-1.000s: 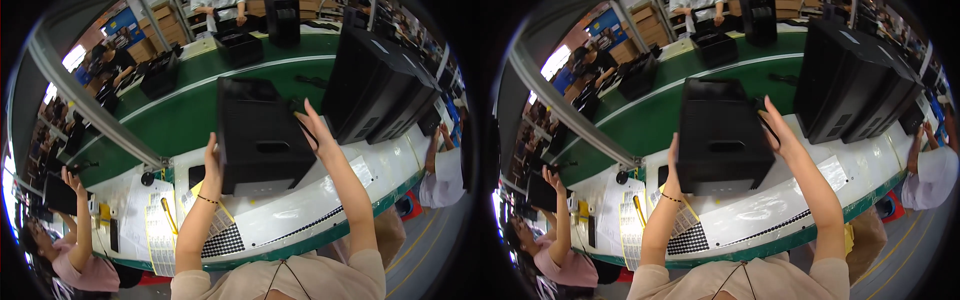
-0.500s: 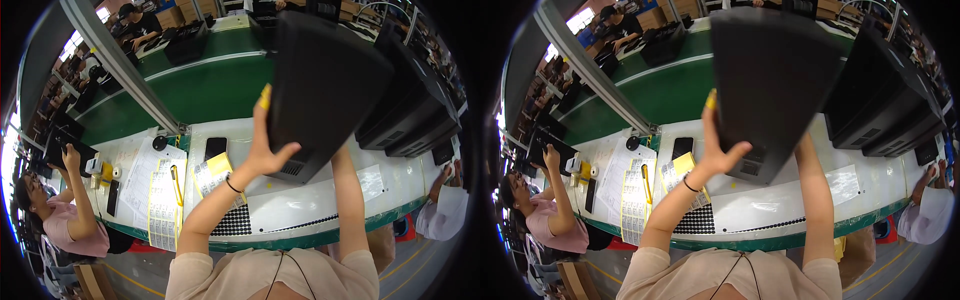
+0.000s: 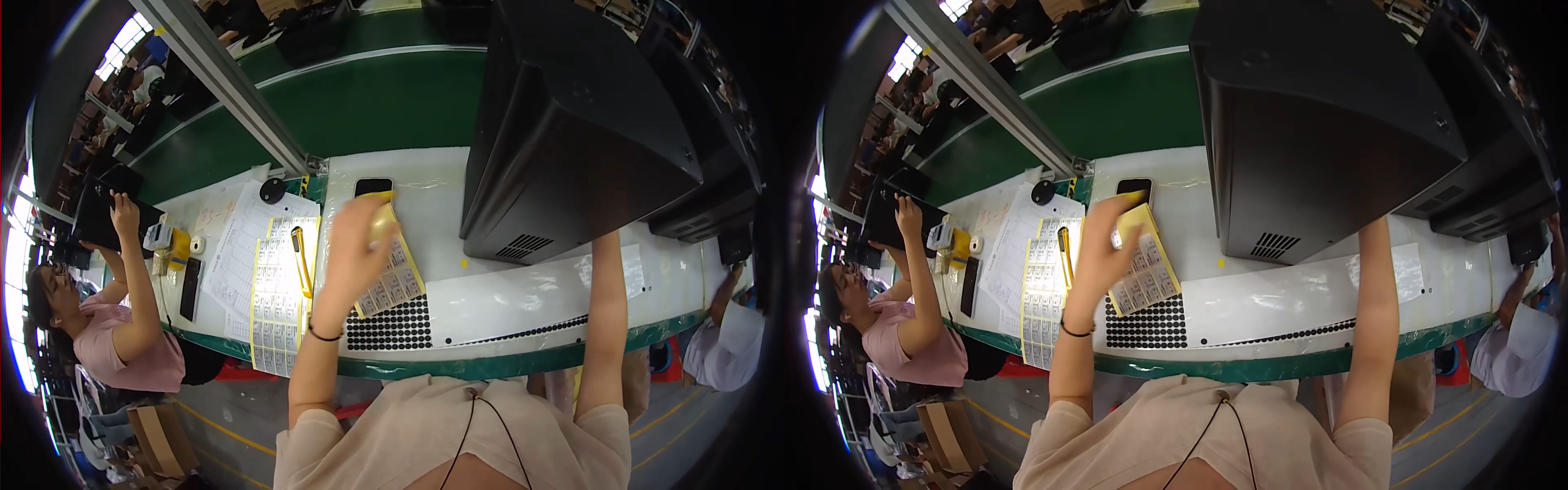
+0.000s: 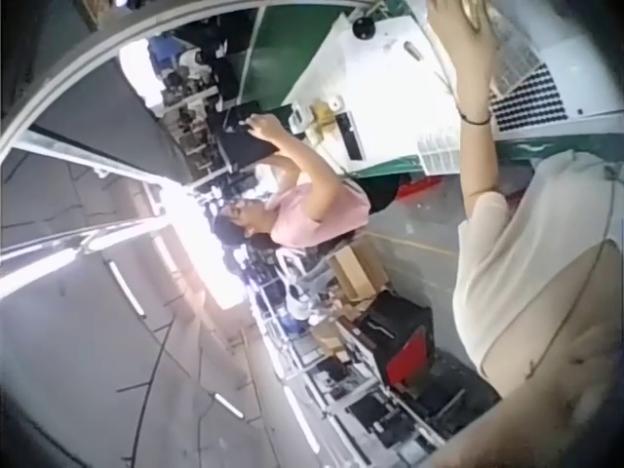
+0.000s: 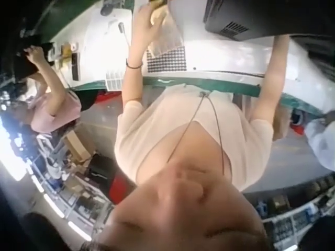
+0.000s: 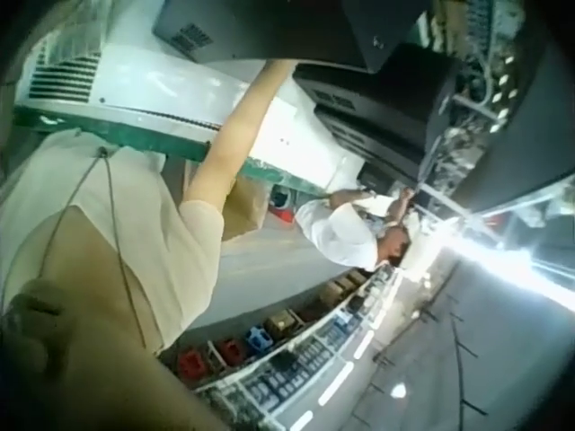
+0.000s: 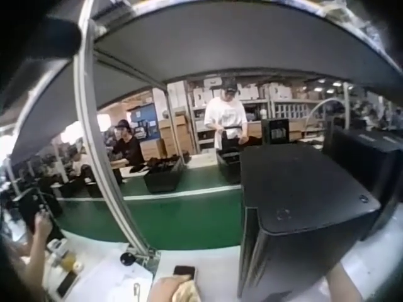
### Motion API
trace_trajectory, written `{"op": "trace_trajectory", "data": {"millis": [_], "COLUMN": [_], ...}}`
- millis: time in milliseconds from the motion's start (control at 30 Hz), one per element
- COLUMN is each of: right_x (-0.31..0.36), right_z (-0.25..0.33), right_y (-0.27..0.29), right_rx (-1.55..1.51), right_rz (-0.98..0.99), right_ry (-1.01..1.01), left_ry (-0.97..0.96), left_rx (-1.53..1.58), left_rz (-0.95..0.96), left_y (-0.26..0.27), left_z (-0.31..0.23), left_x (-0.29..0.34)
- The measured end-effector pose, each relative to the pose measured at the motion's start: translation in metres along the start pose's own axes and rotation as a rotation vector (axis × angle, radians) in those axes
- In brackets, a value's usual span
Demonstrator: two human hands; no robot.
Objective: Applying identification and compliance labels to the casing of electronic devices on a manufacturing assembly line.
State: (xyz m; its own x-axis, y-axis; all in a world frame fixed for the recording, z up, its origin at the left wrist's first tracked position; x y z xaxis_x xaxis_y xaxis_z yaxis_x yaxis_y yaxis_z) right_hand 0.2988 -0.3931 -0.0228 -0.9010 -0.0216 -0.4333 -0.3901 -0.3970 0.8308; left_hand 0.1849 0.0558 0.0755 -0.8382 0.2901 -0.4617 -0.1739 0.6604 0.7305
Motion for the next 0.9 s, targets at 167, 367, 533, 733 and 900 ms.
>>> {"op": "trace_trajectory", "data": {"millis": [167,367,533,733,900], "right_x": [0.03,0.073,0.087,0.134,0.152], "right_z": [0.023,0.042,0.103,0.143,0.223], "right_y": [0.027,0.042,0.068,0.086,0.106], "right_rx": [-0.215,-0.435,-0.56,-0.601,-0.425], "right_rz": [0.216,0.311,0.162,-0.384,-0.376], "right_ry": [-0.193,-0.173,-0.161,-0.201,0.308], "left_ry": [0.394,0.42,0.407,0.409,0.201], "left_rx": [-0.191,-0.338,-0.113,0.812,0.771], "left_rz": [0.08,-0.024,-0.084,-0.137,-0.153], "left_y": [0.011,-0.001,-0.002,0.026,0.025], "left_z": [0.081,0.075,0.092,-0.016,-0.089], "left_x": [0.066,0.065,0.071,0.056,0.043]}}
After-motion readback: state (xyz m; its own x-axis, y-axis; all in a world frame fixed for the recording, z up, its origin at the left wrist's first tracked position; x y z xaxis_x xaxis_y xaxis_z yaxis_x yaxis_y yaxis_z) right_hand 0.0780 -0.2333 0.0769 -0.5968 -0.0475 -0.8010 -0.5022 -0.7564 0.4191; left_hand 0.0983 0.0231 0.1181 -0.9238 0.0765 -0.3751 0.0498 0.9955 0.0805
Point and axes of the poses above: each hand's wrist, its own x-axis away from the middle knuckle, its own y-axis out of the back of the hand, z = x × y, the point moved 5 cm from there along -x, towards the middle knuckle, and after that the axes turned 9 degrees about z, right-handed, at the moved point
